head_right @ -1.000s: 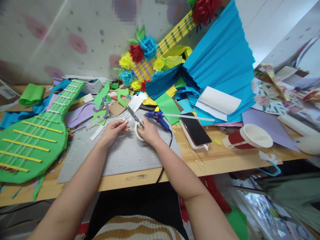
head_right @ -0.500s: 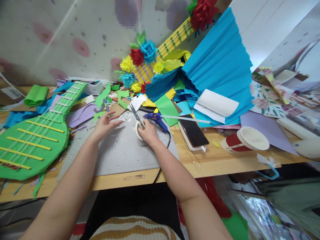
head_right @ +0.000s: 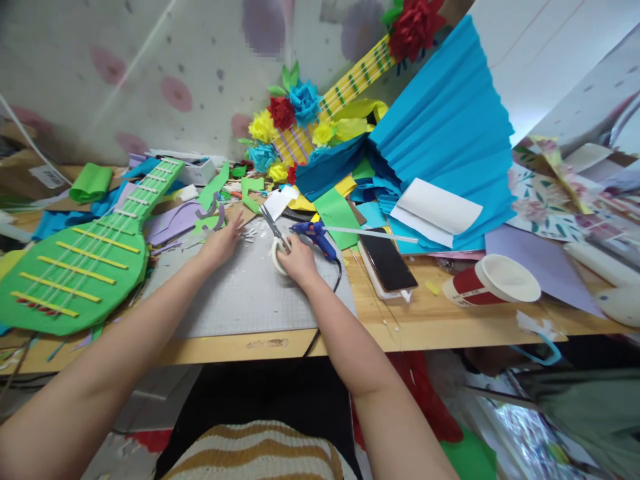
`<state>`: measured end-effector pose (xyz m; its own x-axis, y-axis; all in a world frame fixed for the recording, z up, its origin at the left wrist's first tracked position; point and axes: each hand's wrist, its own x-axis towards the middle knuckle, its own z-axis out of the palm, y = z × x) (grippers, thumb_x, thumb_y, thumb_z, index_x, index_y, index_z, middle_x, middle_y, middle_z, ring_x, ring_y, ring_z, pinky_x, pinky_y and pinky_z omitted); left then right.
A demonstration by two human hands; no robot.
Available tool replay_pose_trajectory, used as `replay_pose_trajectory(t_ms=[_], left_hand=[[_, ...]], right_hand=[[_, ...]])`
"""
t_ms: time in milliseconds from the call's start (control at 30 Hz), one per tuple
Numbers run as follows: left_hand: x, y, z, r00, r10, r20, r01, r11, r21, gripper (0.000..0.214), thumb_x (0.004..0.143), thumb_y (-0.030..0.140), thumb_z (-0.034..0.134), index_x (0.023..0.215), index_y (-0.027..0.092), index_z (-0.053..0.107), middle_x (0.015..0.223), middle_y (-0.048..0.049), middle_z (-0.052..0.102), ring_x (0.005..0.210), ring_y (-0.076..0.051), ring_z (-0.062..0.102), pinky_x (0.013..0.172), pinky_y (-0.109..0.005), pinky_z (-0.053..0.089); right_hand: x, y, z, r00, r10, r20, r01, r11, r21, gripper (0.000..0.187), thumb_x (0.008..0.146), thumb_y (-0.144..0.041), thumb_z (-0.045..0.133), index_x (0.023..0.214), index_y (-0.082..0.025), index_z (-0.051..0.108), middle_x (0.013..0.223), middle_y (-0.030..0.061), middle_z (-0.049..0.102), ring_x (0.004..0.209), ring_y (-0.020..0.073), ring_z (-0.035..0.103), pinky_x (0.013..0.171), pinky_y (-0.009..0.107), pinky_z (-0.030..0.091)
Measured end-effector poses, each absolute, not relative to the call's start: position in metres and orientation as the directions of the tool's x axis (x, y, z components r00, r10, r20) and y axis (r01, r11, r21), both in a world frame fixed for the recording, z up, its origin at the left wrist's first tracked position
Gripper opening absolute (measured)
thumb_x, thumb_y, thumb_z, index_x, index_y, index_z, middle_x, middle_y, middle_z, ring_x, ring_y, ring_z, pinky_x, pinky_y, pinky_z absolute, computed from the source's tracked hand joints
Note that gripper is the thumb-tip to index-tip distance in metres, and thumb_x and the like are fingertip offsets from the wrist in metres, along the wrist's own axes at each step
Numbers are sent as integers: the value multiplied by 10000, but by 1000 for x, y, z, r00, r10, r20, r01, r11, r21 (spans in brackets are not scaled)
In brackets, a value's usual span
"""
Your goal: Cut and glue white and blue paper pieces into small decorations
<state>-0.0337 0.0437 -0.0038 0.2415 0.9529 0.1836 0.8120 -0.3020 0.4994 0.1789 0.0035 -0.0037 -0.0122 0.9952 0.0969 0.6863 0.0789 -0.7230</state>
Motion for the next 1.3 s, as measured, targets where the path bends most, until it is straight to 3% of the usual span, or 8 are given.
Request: replay_pose_trajectory(t_ms=[133, 233, 333, 433, 633, 800, 1067, 1300], left_hand=[[-42, 42, 7, 118, 946, 302, 752, -284, 595, 555, 771, 157, 467, 1308, 197, 335, 1215, -103, 547, 1007, -171, 582, 874, -327, 427], [-56, 39, 20, -84, 936, 342, 800, -141, 583, 293, 767, 241, 494, 1047, 163, 530, 1001, -76, 604, 848, -169, 586, 801, -313, 437], [-71, 35, 32, -265, 898, 351, 833, 29, 553, 182, 802, 313, 457, 873, 169, 542, 832, -54, 582, 807, -177, 547, 759, -298, 411], [-83, 28, 40, -407, 846, 343, 823, 177, 540, 206, 844, 344, 389, 902, 182, 501, 796, -46, 555, 777, -179, 532, 702, -285, 382], [-94, 10, 42, -282, 947, 152, 919, 222, 325, 341, 868, 420, 278, 727, 202, 500, 694, -55, 545, 727, -210, 542, 605, -283, 325], [-98, -2, 39, -220, 975, -17, 947, 218, 234, 230, 757, 445, 473, 774, 220, 514, 782, -45, 615, 723, -210, 563, 561, -266, 312], [-87, -16, 31, -174, 983, 55, 957, 156, 244, 193, 717, 364, 540, 822, 206, 500, 929, -93, 622, 879, -247, 564, 683, -306, 382], [-85, -3, 17, -290, 956, 27, 885, 258, 388, 202, 717, 353, 547, 838, 200, 494, 909, -79, 629, 859, -233, 576, 683, -307, 392]], right_hand=[[179, 3, -3, -21, 995, 95, 698, 83, -712, 183, 722, -398, 487, 755, -218, 474, 647, -9, 537, 632, 170, 497, 603, 267, 356], [179, 3, -2, -28, 995, 90, 717, 83, -692, 190, 729, -406, 478, 764, -220, 481, 655, -5, 544, 643, 175, 509, 599, 266, 357], [178, 2, -1, -34, 996, 78, 744, 77, -664, 198, 741, -412, 463, 783, -220, 494, 667, 1, 561, 655, 180, 525, 595, 264, 362], [178, 1, -2, -52, 996, 70, 769, 85, -633, 225, 751, -423, 459, 821, -216, 509, 696, 9, 587, 673, 185, 547, 599, 264, 372], [177, -2, 0, -85, 994, 69, 829, 109, -549, 248, 766, -402, 464, 889, -197, 530, 777, 41, 635, 732, 193, 584, 635, 264, 394], [181, -5, 12, -102, 993, 57, 913, 116, -390, 283, 750, -384, 496, 906, -156, 554, 848, 106, 661, 790, 231, 618, 669, 284, 418], [190, -13, 31, -54, 997, -53, 981, 44, -187, 373, 757, -337, 495, 987, -52, 568, 901, 220, 650, 853, 310, 632, 694, 340, 451], [184, -10, 34, -97, 990, -103, 990, 86, -108, 349, 763, -315, 505, 954, -48, 623, 925, 234, 647, 868, 315, 630, 689, 352, 461]])
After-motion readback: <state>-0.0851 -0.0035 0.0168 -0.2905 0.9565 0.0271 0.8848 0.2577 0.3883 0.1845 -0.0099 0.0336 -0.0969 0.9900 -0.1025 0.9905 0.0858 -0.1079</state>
